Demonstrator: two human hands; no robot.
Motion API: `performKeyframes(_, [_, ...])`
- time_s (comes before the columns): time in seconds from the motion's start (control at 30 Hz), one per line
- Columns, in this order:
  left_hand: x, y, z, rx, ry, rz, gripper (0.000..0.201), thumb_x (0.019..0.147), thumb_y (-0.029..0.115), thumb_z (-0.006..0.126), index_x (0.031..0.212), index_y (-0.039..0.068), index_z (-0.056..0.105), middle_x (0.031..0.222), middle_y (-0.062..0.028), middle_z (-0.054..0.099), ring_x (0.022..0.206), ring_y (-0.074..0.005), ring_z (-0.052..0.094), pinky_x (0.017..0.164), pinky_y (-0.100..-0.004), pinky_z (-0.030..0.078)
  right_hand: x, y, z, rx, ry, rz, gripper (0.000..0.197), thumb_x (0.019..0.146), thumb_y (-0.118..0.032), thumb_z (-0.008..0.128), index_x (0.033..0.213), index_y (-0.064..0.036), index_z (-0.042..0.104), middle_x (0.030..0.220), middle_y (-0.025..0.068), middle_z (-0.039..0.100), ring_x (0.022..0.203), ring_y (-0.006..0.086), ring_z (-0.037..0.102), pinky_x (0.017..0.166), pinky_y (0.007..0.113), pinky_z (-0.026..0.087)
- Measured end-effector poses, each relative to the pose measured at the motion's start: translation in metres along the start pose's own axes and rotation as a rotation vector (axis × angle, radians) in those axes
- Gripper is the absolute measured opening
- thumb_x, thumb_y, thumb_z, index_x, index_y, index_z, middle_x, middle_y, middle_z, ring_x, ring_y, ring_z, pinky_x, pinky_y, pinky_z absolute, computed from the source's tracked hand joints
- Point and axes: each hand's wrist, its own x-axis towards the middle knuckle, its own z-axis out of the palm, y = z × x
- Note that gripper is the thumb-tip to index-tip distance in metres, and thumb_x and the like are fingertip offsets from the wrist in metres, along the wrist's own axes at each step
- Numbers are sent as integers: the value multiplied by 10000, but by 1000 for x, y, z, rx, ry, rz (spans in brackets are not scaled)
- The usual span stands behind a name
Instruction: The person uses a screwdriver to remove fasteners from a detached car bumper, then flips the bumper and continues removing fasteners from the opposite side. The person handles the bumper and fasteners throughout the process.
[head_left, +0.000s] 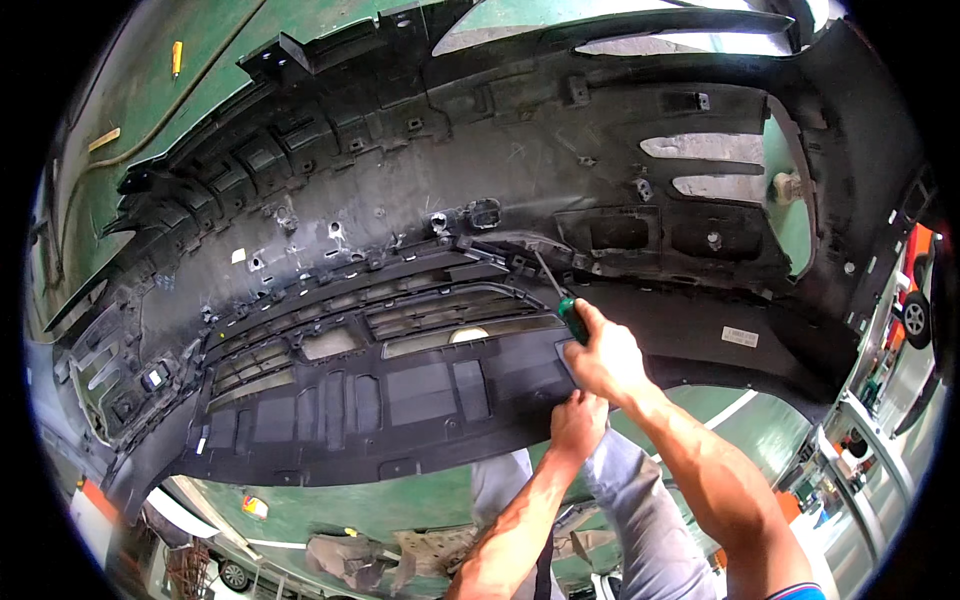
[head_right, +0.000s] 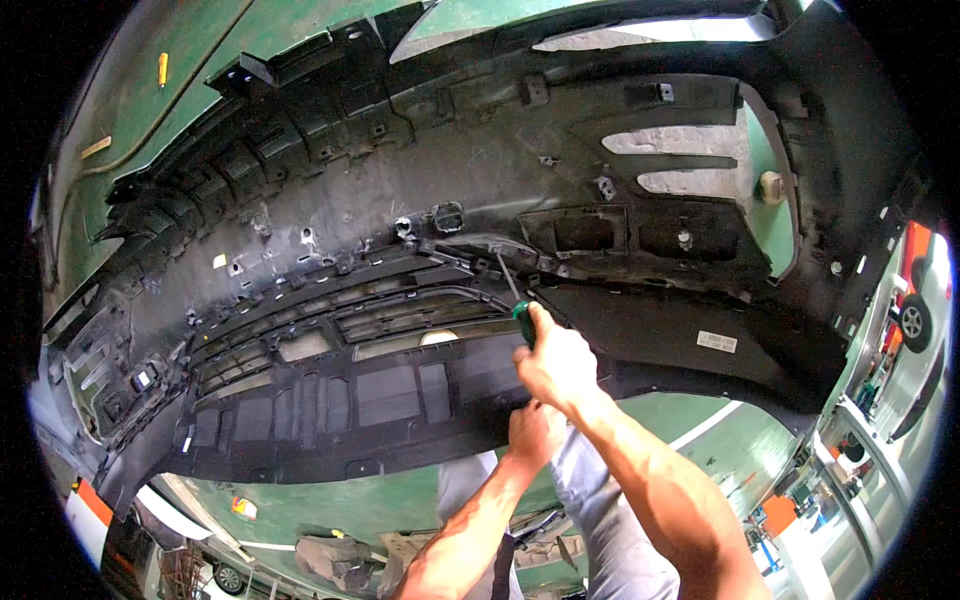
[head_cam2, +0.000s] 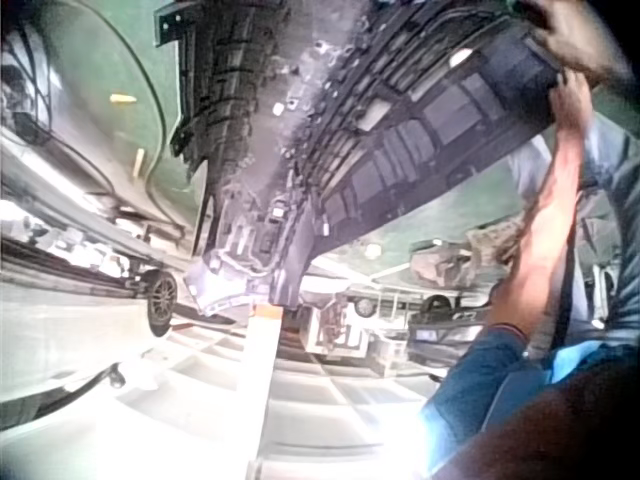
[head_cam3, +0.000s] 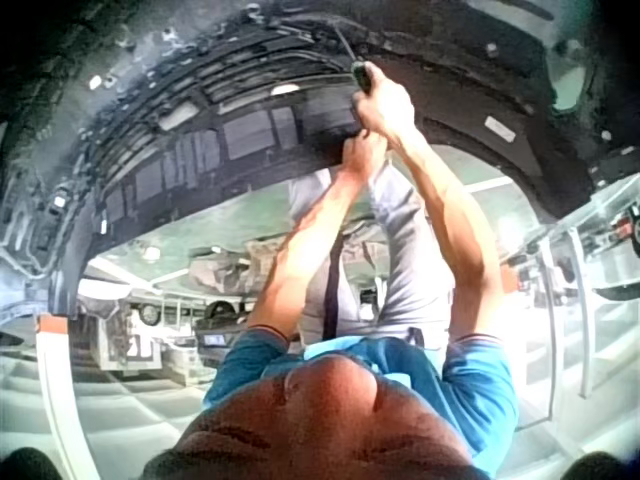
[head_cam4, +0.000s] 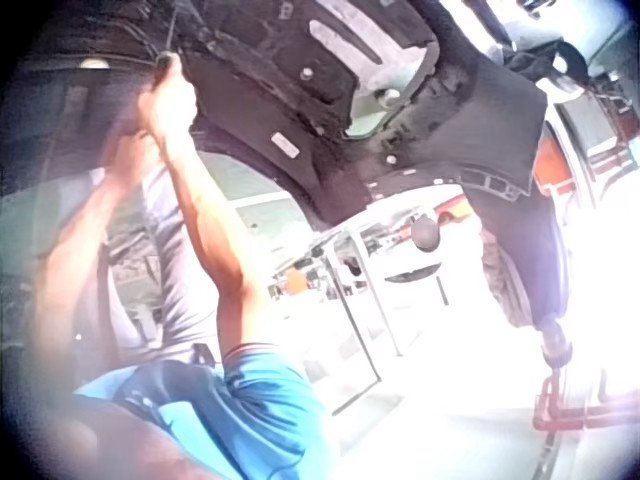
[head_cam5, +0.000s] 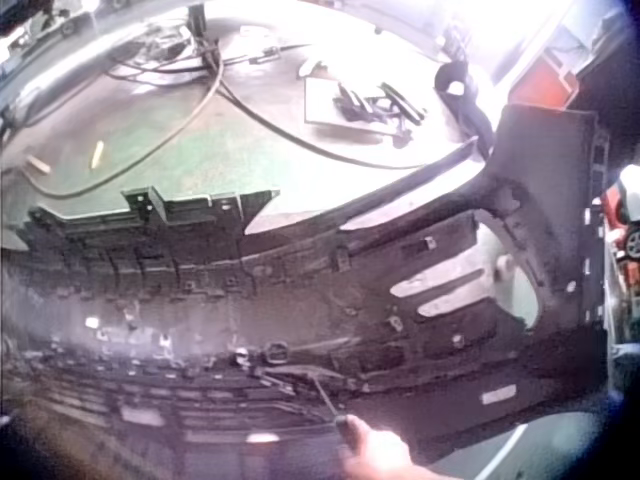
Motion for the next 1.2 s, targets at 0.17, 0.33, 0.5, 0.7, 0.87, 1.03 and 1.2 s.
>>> performKeyframes(0.17, [0,5,-10,41,35,-48,421,835,170,583,1237,51,619,890,-48,624,826,-209,669,569,-380,554,29,11,-50,685,-197,102,635,797,-51,682,1389,74,492,829,103,635,660,138,557,558,265,450])
performKeyframes(0.33, [12,7,-15,67,61,18,387,837,159,584,1198,23,622,895,-47,623,795,-198,665,540,-333,557,35,2,-52,186,-14,-111,685,718,-241,739,1309,60,570,1165,262,670,1105,353,659,965,357,505])
performKeyframes(0.5, [5,-1,-8,26,124,34,378,835,161,587,1186,25,627,863,-48,614,771,-200,660,538,-345,561,0,-3,-30,-582,298,-558,649,762,-162,679,1368,-22,495,911,198,645,778,329,701,623,451,557])
performKeyframes(0.7, [8,2,-8,49,88,23,375,834,160,591,1184,28,629,852,-49,616,761,-200,661,545,-331,567,8,4,-24,-724,112,-457,627,798,-140,621,1412,-97,503,883,192,652,678,349,684,563,442,534])
performKeyframes(0.87, [6,3,-7,53,116,14,371,841,157,585,1186,31,637,851,-43,608,763,-188,658,546,-319,567,11,5,-19,-616,148,-401,609,790,-157,635,1389,-123,535,866,192,674,724,368,686,635,454,549])
performKeyframes(1.03, [3,2,-6,74,127,8,374,841,157,585,1190,33,638,861,-37,606,778,-181,658,548,-311,567,10,-2,-19,-459,116,-281,614,783,-185,666,1382,-131,545,962,206,696,830,384,692,742,456,559])
performKeyframes(1.2, [3,3,-8,87,139,9,370,836,159,588,1182,39,644,855,-28,604,772,-170,654,541,-305,562,9,-6,-22,-231,97,-152,549,784,-205,659,1327,-153,597,1002,214,713,897,378,704,806,472,562])
